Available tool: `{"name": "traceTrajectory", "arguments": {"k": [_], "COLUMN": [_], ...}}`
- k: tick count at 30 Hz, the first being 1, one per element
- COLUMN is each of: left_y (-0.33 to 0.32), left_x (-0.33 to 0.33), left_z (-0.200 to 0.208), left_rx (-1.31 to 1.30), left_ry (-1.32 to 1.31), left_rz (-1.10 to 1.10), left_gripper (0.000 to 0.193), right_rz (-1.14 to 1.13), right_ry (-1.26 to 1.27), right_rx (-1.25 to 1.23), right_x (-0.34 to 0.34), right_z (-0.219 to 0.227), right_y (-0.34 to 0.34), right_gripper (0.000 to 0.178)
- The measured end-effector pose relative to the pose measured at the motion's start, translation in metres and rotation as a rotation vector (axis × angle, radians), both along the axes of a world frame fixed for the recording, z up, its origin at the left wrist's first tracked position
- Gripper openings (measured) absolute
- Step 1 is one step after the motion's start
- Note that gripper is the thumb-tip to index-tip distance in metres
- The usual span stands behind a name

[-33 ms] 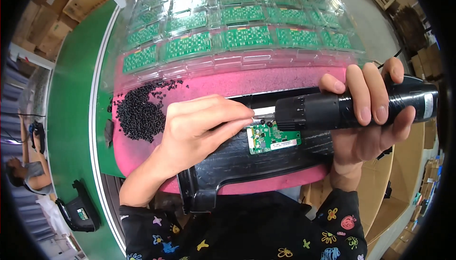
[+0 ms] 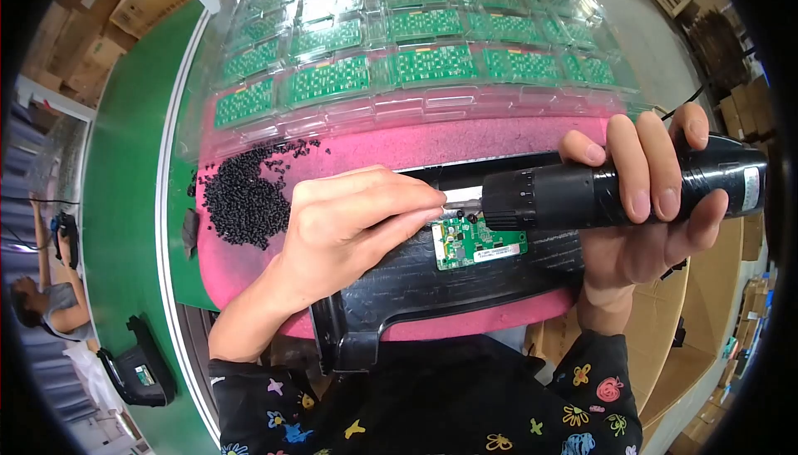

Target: Assembling a circuit board into a plastic housing using an electric screwdriver.

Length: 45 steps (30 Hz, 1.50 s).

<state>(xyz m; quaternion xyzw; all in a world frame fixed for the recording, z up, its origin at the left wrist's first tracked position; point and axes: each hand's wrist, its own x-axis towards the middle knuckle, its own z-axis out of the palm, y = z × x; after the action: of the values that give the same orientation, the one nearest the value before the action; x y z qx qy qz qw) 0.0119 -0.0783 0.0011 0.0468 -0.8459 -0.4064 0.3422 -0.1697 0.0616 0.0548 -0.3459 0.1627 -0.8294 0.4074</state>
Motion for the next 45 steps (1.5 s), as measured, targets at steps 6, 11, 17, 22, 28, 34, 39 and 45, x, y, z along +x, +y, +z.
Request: {"name": "traceTrajectory", "arguments": {"k": [6, 11, 17, 22, 28, 34, 39, 45], "left_y": [0.001, 0.0, 0.001, 0.001, -0.001, -0.002, 0.001, 0.001], "left_x": [0.001, 0.001, -0.001, -0.001, -0.002, -0.002, -0.002, -0.002], "left_z": [0.002, 0.006, 0.004, 0.003, 0.004, 0.004, 0.005, 0.002], "left_rx": [0.014, -0.041, -0.045, -0.091, -0.014, 0.045, 0.085, 0.067], "left_ry": [-0.092, -0.097, -0.035, -0.058, -0.075, -0.069, -0.108, -0.228], "left_rz": [0.025, -0.012, -0.053, -0.071, -0.133, -0.151, -0.17, -0.112], "left_gripper": [0.015, 0.02, 0.024, 0.022, 0.019, 0.018, 0.017, 0.018], "right_rz": [-0.026, -0.005, -0.002, 0.053, -0.005, 0.011, 0.006, -0.161], "right_ry": [-0.018, 0.05, 0.066, 0.165, 0.14, 0.209, 0.199, 0.427], "right_rx": [-0.004, 0.004, -0.034, -0.044, -0.08, -0.099, -0.143, -0.009], "right_x": [0.002, 0.002, 0.001, -0.001, 0.007, 0.003, 0.004, -0.021], "right_z": [0.0, 0.001, -0.004, -0.007, -0.004, -0.004, -0.004, 0.01], "right_y": [0.001, 0.001, -0.001, 0.0, -0.001, 0.002, 0.003, 0.021], "right_gripper": [0.036, 0.036, 0.036, 0.035, 0.035, 0.035, 0.036, 0.039]}}
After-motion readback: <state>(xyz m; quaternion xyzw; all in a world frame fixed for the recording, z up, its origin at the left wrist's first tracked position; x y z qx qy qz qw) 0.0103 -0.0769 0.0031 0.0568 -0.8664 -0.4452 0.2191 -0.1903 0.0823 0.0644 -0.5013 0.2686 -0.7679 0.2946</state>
